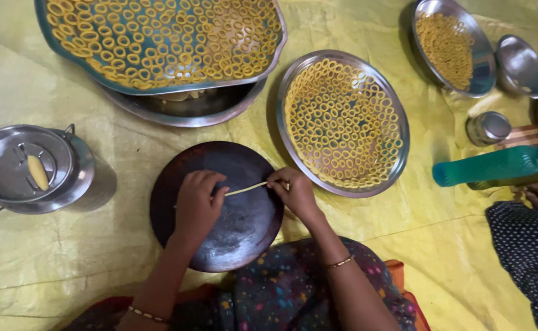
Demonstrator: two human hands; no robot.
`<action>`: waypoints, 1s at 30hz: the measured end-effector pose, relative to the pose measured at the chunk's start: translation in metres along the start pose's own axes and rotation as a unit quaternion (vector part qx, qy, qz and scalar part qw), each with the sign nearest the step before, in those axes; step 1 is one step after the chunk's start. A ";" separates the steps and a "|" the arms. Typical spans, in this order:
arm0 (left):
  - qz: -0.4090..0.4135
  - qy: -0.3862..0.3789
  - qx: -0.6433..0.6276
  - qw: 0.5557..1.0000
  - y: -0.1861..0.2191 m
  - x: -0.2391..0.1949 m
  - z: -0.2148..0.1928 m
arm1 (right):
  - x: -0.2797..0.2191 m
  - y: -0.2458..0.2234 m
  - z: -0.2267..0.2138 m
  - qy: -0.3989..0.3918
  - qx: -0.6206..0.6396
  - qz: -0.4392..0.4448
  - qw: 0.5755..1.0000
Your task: The person rolls small pieces of yellow dough into thin ropes on a dark wooden board, then shapes them into small rings and places them onto a metal tray. The process is repeated continuously throughout the clip.
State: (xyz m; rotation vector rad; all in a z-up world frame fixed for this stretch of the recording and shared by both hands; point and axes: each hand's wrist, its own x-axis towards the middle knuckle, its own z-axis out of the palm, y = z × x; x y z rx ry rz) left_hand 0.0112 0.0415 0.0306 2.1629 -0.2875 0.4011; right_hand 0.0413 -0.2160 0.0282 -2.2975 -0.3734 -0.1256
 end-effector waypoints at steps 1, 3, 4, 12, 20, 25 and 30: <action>0.005 -0.004 -0.002 1.000 0.001 0.000 0.002 | 0.002 -0.006 -0.001 -0.010 0.034 0.027 0.999; 0.014 -0.015 -0.008 1.000 0.004 0.000 0.004 | 0.004 -0.021 -0.005 -0.021 0.061 0.046 0.997; 0.018 -0.023 -0.011 1.000 0.005 -0.001 0.004 | 0.005 -0.030 -0.009 -0.021 0.053 0.039 0.998; -0.006 -0.102 -0.064 0.993 0.009 -0.003 0.005 | 0.002 -0.092 -0.034 -0.013 0.052 -0.056 0.997; -0.109 -0.083 -0.219 0.966 -0.007 -0.010 0.019 | 0.002 -0.078 -0.020 0.032 -0.017 -0.034 0.999; -0.291 -0.124 -0.347 0.883 -0.014 -0.013 0.023 | -0.006 -0.076 -0.005 0.016 -0.011 0.018 1.000; -0.333 -0.098 -0.467 0.813 -0.014 -0.009 0.019 | -0.015 -0.078 0.013 0.031 0.105 0.047 0.993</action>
